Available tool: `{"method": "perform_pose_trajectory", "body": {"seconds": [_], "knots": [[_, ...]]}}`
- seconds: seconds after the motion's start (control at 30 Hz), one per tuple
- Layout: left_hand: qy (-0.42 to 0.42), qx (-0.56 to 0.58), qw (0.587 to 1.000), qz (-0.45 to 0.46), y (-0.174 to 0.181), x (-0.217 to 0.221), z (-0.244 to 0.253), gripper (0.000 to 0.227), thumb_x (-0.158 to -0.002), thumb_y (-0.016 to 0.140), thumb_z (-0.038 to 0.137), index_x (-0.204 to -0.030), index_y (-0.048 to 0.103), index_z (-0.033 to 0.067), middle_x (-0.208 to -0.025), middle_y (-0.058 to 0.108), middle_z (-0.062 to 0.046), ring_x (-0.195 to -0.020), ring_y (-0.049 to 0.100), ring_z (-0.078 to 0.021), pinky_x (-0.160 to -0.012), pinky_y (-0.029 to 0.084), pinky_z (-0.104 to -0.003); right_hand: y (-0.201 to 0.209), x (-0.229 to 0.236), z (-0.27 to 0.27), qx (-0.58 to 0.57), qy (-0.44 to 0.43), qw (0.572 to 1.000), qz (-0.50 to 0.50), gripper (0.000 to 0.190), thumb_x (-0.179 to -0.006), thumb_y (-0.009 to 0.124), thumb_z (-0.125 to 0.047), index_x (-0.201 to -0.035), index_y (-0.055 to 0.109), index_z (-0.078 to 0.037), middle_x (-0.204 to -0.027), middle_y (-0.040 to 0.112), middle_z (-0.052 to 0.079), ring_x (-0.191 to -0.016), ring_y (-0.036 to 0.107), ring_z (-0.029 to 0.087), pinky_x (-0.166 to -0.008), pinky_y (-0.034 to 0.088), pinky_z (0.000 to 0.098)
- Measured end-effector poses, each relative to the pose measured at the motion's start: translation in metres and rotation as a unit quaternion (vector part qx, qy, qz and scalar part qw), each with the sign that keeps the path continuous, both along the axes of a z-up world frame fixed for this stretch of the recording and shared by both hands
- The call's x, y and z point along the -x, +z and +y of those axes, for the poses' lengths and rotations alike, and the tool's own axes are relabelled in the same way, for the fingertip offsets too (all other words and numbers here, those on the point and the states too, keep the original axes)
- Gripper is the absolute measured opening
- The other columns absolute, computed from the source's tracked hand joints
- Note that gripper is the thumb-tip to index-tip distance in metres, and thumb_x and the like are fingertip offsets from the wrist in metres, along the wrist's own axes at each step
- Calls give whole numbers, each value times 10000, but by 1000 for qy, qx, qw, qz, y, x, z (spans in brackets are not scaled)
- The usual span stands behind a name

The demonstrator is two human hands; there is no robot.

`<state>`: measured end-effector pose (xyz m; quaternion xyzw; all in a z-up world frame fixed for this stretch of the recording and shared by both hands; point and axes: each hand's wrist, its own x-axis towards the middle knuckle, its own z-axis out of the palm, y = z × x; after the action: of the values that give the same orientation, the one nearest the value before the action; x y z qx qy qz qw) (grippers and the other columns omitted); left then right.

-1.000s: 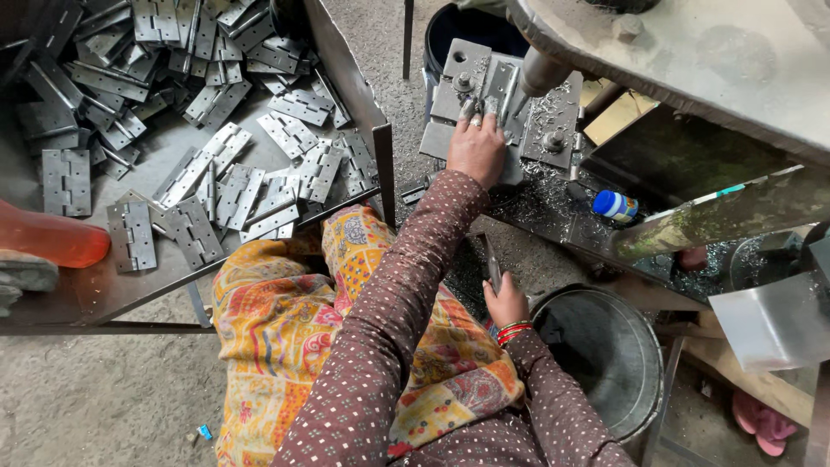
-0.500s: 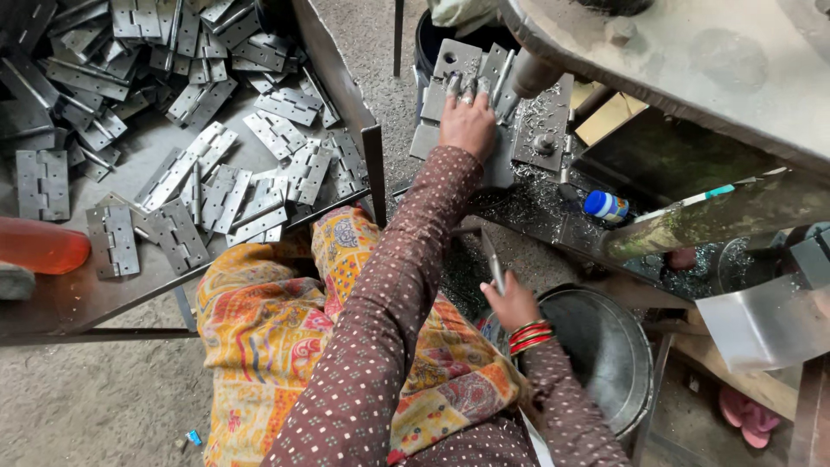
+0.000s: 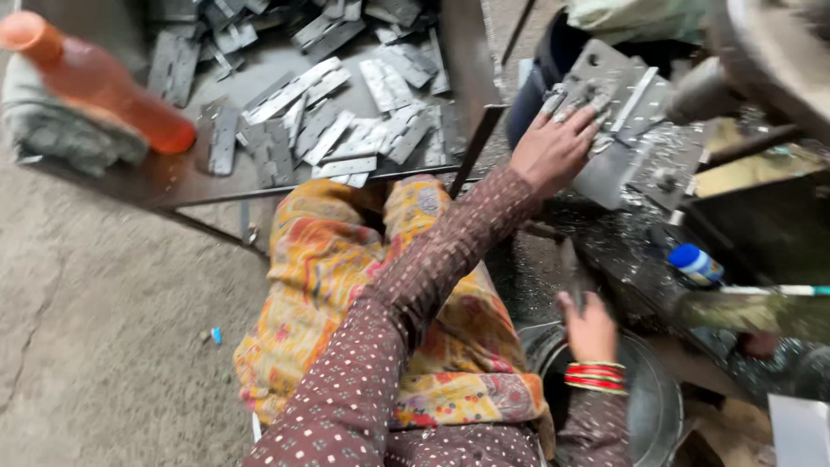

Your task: The person sits on the floor and repeatedly places metal hinge pieces into a manual punching machine. They position each piece under the press, operate the lever to punch a hole, and then remove the finished piece. The process is repeated for multiple hinge units from a nearby tray.

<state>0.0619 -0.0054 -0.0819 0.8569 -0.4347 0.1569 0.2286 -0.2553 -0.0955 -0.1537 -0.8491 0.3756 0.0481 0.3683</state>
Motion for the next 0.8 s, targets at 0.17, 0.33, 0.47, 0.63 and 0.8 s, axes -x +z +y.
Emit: {"method": "perform_pose_trajectory", "body": {"seconds": [0.17, 0.33, 0.47, 0.63, 0.8], "knots": [[270, -38, 959, 74, -43, -10, 114, 517, -1080, 524, 339, -1535, 336, 183, -1508, 431, -123, -1354, 467, -275, -1178, 329, -521, 84, -41, 20, 12, 2, 999, 30, 512, -902, 691, -414, -1200, 609, -5, -771, 725, 95, -525, 657, 175, -489, 510, 340], [312, -276, 889, 191, -92, -51, 183, 780, -909, 558, 338, -1549, 208, 62, -1583, 323, -146, -1366, 416, -289, -1160, 226, -544, 99, -48, 33, 21, 0, 999, 44, 494, -897, 713, -391, -1179, 617, 4, -763, 727, 93, -540, 664, 172, -519, 521, 324], [282, -253, 921, 87, -148, -61, 193, 386, -1065, 504, 191, -1413, 511, 24, -1380, 594, -198, -1321, 557, -332, -1163, 322, -507, 93, -48, 26, 31, 4, 999, 36, 493, -889, 715, -377, -1196, 614, -5, -753, 730, 97, -537, 661, 173, -518, 521, 327], [252, -234, 939, 21, -188, -68, 194, 347, -1009, 501, 143, -1313, 576, -7, -1010, 728, -145, -961, 704, -283, -1130, 352, -493, 87, -46, 26, 31, 1, 998, 54, 478, -895, 722, -379, -1171, 625, -2, -762, 722, 103, -534, 656, 175, -513, 520, 326], [251, -239, 937, -35, -157, -81, 199, 453, -953, 504, 124, -1358, 546, -74, -827, 734, -91, -822, 714, -248, -1171, 355, -476, 83, -44, 22, 17, -3, 999, 32, 478, -887, 715, -376, -1192, 619, -20, -743, 720, 97, -524, 653, 169, -501, 517, 328]]}}
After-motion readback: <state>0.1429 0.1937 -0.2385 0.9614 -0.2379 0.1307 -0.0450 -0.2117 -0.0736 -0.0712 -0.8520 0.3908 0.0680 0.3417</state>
